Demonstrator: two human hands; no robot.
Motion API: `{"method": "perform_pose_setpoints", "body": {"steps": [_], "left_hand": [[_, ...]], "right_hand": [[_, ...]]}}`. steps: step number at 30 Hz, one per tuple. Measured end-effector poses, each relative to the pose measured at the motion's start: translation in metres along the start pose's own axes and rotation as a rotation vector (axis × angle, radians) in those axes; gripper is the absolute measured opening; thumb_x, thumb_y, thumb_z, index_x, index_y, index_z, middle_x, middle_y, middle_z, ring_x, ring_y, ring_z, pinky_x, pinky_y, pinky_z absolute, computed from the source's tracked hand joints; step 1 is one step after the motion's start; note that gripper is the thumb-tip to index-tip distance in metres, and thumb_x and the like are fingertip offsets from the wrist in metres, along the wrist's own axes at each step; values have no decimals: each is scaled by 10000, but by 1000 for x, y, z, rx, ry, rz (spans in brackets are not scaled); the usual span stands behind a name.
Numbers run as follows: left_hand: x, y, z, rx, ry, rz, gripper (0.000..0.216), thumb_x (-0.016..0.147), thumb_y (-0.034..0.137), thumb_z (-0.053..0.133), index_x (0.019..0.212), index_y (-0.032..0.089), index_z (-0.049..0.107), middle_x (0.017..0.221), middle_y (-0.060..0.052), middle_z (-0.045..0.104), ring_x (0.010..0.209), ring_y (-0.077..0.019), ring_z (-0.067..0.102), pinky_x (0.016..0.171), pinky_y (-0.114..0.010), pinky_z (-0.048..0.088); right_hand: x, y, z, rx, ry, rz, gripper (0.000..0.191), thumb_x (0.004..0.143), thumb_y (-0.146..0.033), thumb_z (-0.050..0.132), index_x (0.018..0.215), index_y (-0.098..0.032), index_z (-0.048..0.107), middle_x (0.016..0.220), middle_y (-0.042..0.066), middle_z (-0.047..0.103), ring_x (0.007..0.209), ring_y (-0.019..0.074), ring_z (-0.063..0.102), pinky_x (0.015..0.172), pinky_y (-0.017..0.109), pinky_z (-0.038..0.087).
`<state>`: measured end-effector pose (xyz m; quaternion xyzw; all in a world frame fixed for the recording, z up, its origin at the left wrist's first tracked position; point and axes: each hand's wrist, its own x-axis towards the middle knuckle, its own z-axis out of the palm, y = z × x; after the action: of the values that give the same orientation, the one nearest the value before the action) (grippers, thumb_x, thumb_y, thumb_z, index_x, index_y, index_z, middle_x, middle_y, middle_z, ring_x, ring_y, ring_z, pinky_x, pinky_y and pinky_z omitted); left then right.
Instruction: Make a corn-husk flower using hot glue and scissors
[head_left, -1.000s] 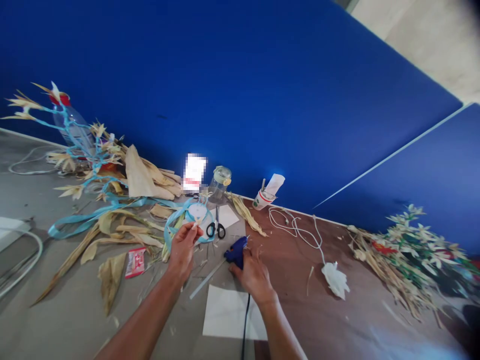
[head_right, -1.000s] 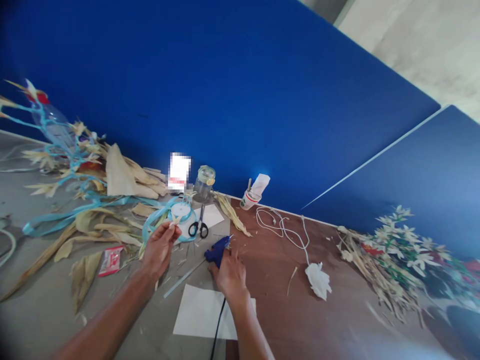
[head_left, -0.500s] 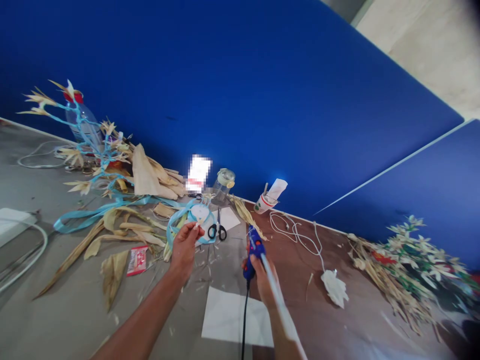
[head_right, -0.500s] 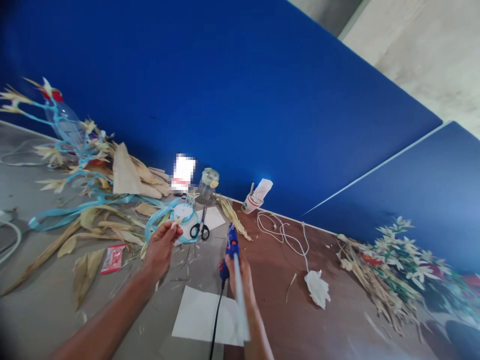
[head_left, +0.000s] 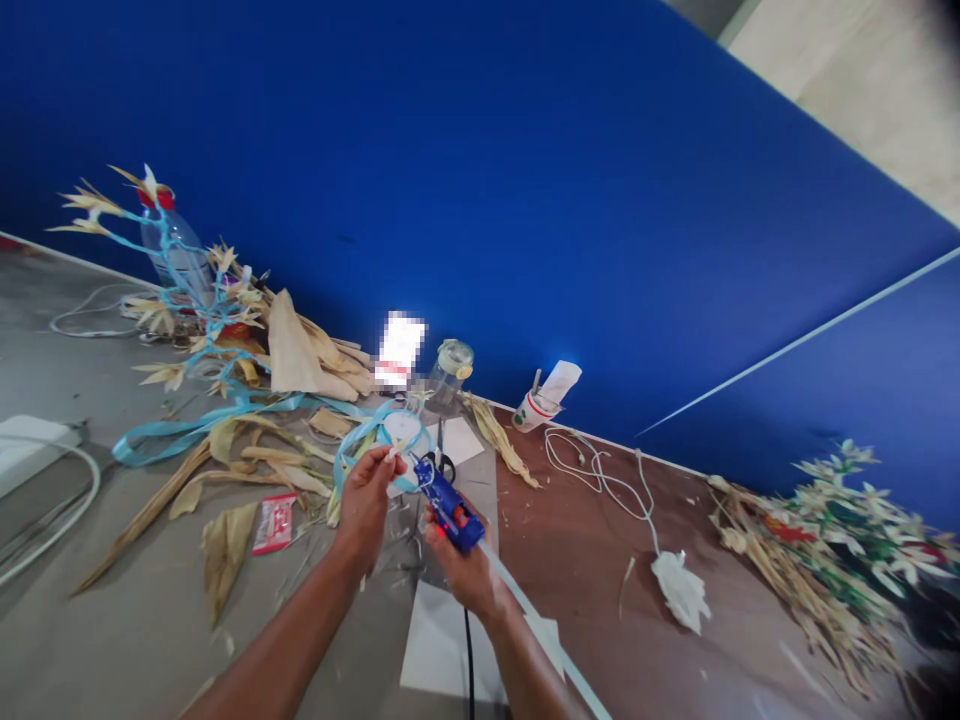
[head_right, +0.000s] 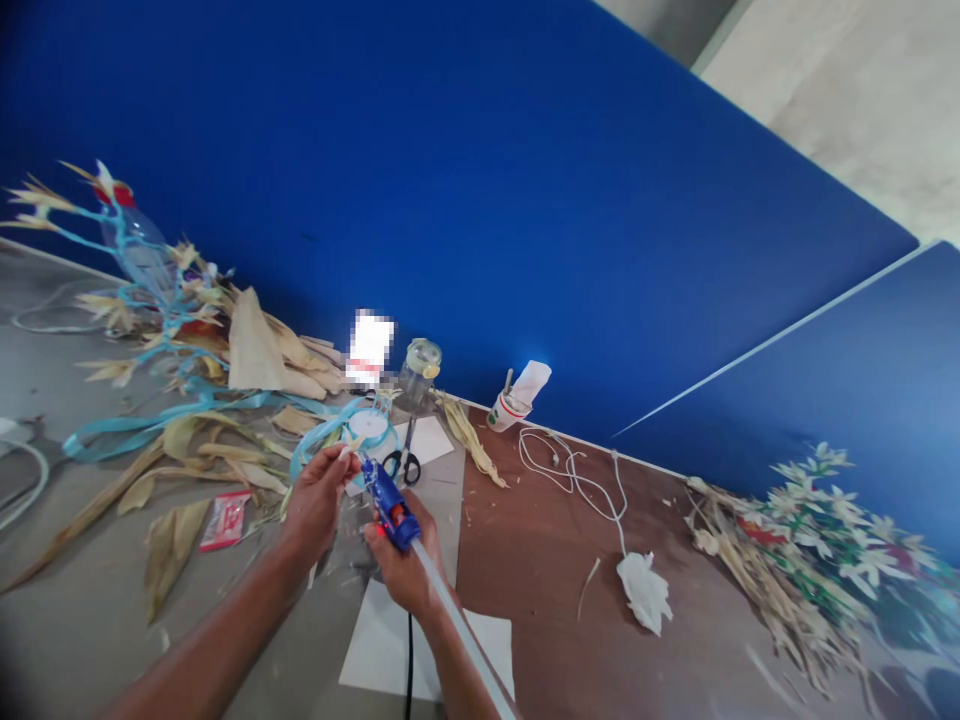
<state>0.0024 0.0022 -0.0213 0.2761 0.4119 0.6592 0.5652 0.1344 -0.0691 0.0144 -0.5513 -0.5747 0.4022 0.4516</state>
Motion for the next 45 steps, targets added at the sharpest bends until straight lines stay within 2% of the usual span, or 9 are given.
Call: {"method": "perform_pose_setpoints", "body": {"steps": [5, 11, 21, 30, 45], "left_hand": [[-1, 1, 1, -28, 6, -10, 227, 706, 388, 717, 807, 192, 662, 703, 2, 609, 693, -137, 539, 730, -264, 427], [-3, 2, 2, -23, 12, -11, 221, 693, 388, 727, 784, 196, 668, 701, 2, 608, 676, -139, 535, 716, -266, 427], [-3, 0, 3, 2, -16, 1, 203, 709, 379, 717, 785, 196, 672, 702, 11, 596, 675, -128, 512, 702, -253, 414], [-3, -2, 3, -8, -24, -24, 225, 686, 394, 735, 793, 203, 686, 722, 8, 608, 682, -128, 517, 697, -248, 417], [-3, -1, 2, -39, -11, -28, 229, 673, 380, 750, 800, 201, 686, 734, 10, 605, 669, -120, 508, 664, -237, 411]], "right_hand": [[4, -2, 1, -151, -17, -100, 162, 800, -329, 595, 874, -186, 584, 746, 30, 613, 645, 165, 559, 593, 281, 489], [6, -5, 4, -198, 5, -150, 126, 792, -303, 576, 796, -180, 547, 695, 13, 568, 617, 149, 517, 575, 273, 461], [7, 4, 6, -179, 9, -106, 165, 805, -340, 574, 774, -194, 503, 641, -10, 529, 575, 132, 493, 519, 235, 420], [8, -1, 5, -257, 37, -160, 158, 803, -338, 560, 756, -189, 532, 631, 5, 533, 592, 146, 499, 520, 241, 411], [8, -4, 4, -299, 16, -138, 176, 815, -351, 543, 737, -192, 543, 622, 11, 549, 607, 158, 529, 518, 243, 424]]}}
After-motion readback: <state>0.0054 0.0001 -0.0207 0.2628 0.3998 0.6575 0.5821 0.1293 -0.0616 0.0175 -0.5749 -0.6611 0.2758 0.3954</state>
